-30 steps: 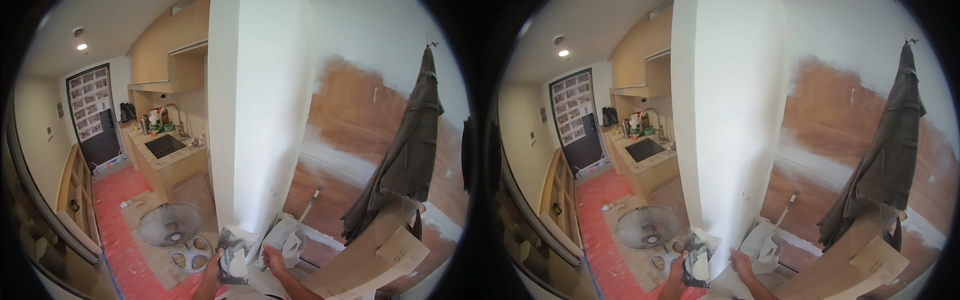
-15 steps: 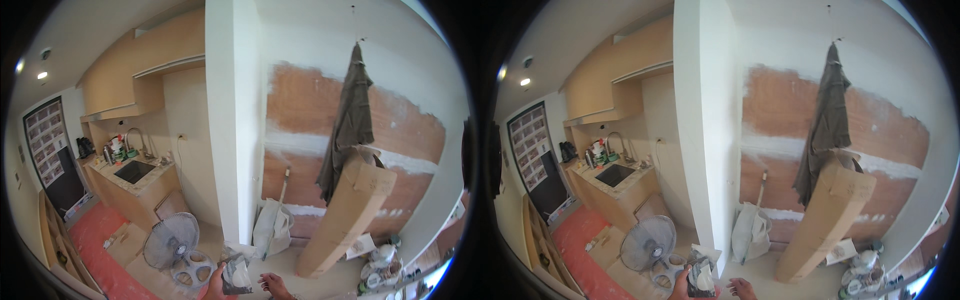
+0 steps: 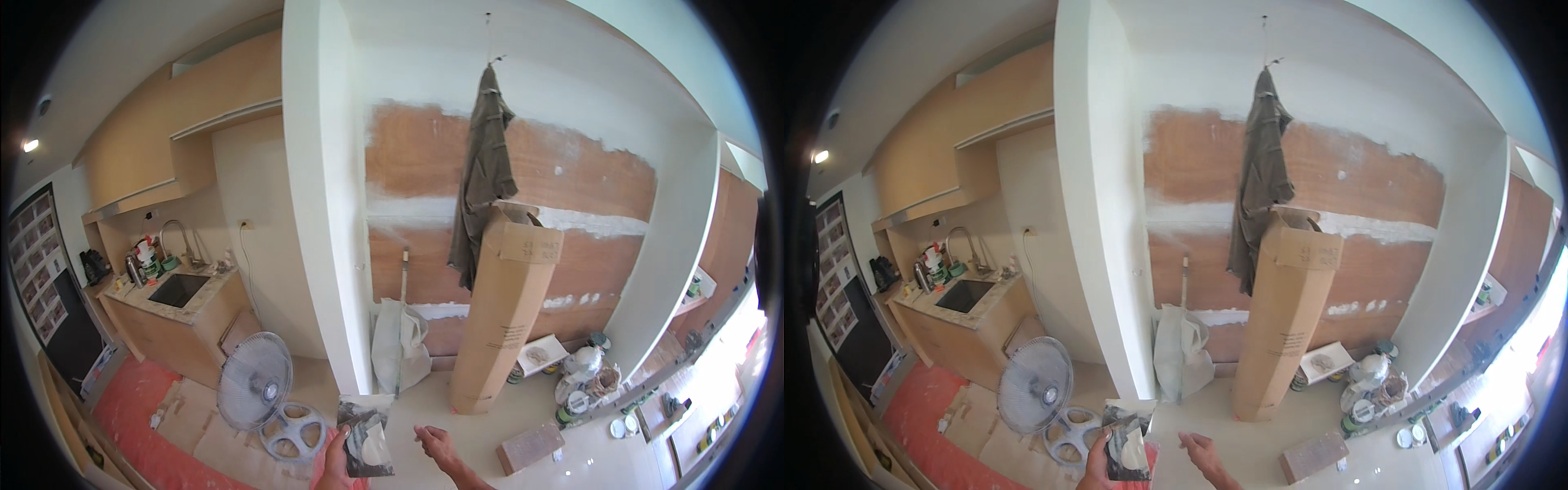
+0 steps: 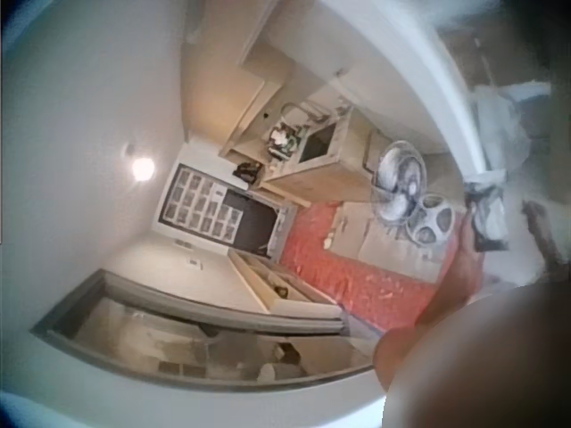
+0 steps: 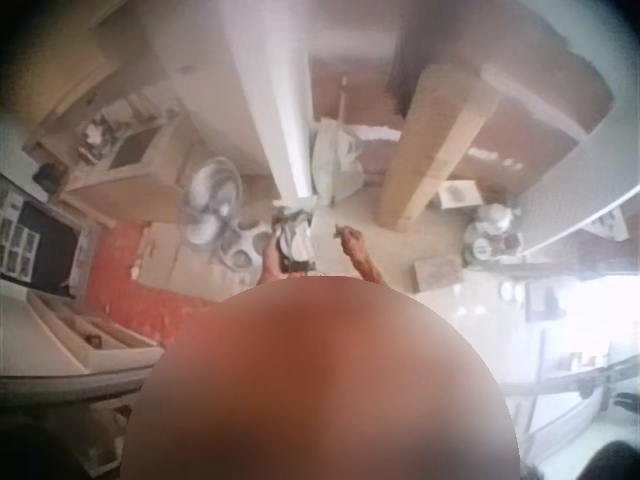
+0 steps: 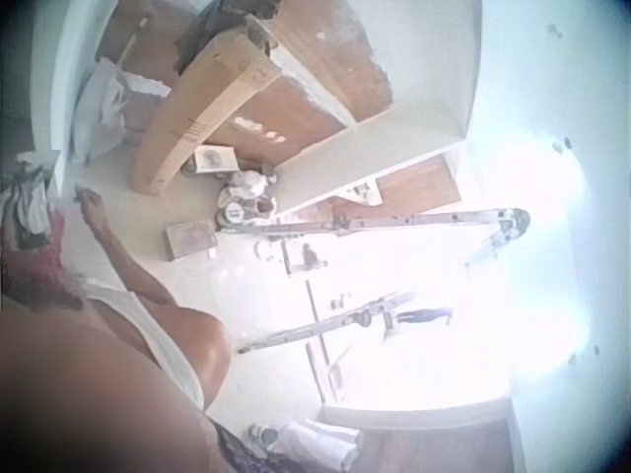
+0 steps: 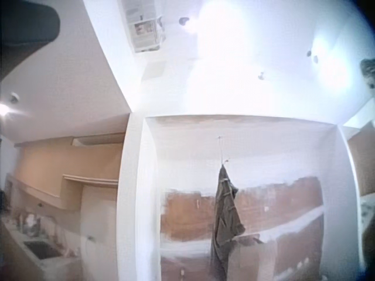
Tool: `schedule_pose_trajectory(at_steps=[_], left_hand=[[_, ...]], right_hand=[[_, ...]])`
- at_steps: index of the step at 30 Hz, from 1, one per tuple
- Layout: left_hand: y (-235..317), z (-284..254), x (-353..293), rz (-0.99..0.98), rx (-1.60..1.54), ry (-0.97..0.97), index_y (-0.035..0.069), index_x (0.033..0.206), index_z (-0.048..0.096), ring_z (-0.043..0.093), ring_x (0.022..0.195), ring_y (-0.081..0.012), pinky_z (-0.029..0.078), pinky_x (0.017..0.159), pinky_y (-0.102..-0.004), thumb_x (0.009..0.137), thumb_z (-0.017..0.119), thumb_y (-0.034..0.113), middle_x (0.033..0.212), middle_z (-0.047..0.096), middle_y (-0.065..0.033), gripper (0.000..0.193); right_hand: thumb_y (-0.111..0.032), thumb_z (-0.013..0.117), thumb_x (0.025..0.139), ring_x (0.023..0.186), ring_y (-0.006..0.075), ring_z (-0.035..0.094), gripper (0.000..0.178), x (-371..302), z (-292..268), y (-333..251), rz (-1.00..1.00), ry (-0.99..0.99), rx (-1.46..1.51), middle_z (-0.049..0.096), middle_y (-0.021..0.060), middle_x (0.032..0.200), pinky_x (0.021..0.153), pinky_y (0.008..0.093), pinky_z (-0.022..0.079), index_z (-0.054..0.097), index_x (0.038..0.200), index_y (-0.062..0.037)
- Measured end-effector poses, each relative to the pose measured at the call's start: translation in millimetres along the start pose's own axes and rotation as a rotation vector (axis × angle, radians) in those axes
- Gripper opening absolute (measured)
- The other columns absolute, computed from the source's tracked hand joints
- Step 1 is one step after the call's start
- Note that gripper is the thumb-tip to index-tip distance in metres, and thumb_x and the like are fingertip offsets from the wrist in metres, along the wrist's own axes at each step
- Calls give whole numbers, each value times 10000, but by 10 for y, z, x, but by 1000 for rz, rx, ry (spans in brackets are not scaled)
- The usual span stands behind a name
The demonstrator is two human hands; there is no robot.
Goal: The person applies wall compound to a wall using a trowel and hawk, smoothing the surface. They walk around the room, reload the hawk from a bucket, and continue applying compound to different wall sections.
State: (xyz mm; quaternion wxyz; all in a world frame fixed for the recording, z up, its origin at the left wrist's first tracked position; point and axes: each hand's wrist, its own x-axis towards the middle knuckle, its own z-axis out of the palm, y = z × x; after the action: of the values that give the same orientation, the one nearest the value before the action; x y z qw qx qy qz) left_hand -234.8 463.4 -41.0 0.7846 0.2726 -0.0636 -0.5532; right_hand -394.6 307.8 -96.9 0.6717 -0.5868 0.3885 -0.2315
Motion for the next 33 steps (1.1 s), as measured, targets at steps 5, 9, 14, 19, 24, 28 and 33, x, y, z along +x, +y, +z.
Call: schedule_pose_trajectory(at_steps=[5,9,14,19,24,28,33], left_hand=[[-560,181,-214,-160,135,-40,21,1205,576,627,1021,-269,481,918,-423,950,509,405,1131,654,-119,466],[-1185,177,-514,-280,250,-31,14,1211,567,625,1034,-267,476,935,-413,961,502,377,1137,653,-119,445],[-2072,434,-869,-504,343,-150,5,1218,556,624,1052,-263,469,955,-400,974,494,341,1145,650,-119,419],[-2500,854,-1194,-646,466,-314,-28,1249,522,621,1068,-274,479,951,-406,998,454,326,1183,626,-151,439],[-2770,1127,-1341,-722,508,-400,-29,1233,535,640,1024,-255,497,919,-387,997,464,332,1145,644,-144,437],[-2928,1240,-1282,-813,558,-399,24,1204,573,654,987,-231,508,900,-380,973,511,327,1110,666,-103,386],[-2969,1203,-951,-659,539,-384,17,1144,600,659,940,-215,516,859,-345,965,511,343,1049,671,-82,382]], right_hand=[[-432,630,871,502,67,385,394,-799,-668,770,78,228,-75,437,-37,558,464,243,308,618,743,-59],[-425,628,869,548,72,421,375,-1686,-1030,1166,164,268,-71,485,-29,593,502,247,338,618,739,-73],[-376,604,910,651,88,510,339,-2831,-1440,1623,222,465,26,599,5,712,594,268,431,664,867,-46],[-299,580,962,564,51,454,286,-3691,-1411,1456,213,641,369,558,-20,695,490,211,376,636,1019,-24],[-384,534,983,476,42,307,394,-3972,-1448,1549,85,705,625,369,-63,590,428,229,258,622,1011,-1],[-413,514,982,489,44,279,452,-4019,-1543,1400,5,768,679,314,-77,592,440,230,227,624,994,25],[-389,538,971,496,41,283,388,-3869,-1636,1371,81,902,513,342,-68,586,446,227,223,638,948,-14]])
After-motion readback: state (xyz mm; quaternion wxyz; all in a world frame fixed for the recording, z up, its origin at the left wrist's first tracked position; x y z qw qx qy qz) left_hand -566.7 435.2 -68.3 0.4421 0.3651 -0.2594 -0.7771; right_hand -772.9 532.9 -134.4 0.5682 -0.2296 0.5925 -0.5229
